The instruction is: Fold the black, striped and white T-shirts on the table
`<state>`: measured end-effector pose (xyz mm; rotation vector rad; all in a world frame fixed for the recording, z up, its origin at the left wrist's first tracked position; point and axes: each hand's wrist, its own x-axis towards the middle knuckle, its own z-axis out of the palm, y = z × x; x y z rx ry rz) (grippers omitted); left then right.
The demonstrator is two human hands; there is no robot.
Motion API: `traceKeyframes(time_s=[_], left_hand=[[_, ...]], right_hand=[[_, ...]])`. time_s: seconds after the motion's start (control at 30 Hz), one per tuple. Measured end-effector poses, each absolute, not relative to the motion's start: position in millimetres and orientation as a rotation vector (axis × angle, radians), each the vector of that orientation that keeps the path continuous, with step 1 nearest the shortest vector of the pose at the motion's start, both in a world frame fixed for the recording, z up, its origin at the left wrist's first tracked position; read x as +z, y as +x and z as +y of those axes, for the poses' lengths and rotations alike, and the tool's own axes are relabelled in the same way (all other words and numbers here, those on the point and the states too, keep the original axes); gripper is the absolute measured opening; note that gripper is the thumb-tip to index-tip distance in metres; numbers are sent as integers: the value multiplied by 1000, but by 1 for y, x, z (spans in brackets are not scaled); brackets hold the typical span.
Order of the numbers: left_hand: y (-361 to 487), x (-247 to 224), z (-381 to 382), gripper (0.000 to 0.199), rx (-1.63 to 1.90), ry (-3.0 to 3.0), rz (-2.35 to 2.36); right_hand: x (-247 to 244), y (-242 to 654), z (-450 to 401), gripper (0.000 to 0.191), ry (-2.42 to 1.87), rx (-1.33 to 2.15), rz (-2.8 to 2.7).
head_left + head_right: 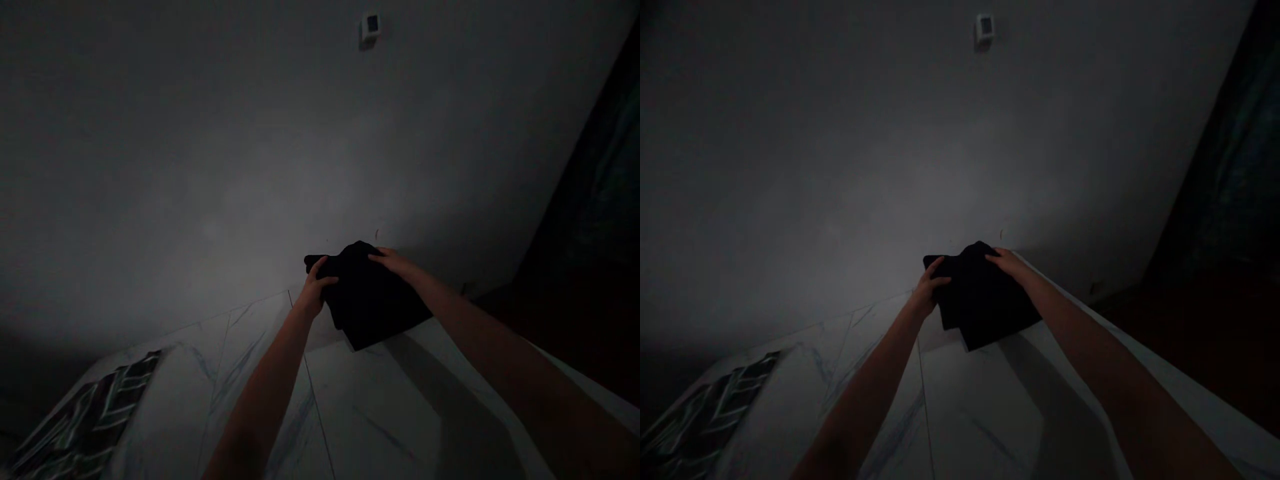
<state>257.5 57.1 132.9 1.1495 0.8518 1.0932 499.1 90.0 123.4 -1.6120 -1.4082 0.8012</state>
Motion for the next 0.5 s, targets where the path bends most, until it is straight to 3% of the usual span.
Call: traceKeyframes(time_s=[0.23,0.5], left_hand=[[295,39,88,71,1045,1128,1279],[296,31,35,67,863,1368,1298]], right_hand=[[54,525,103,35,-1921,655,-1399],[41,539,90,37,-1974,478,-1579]])
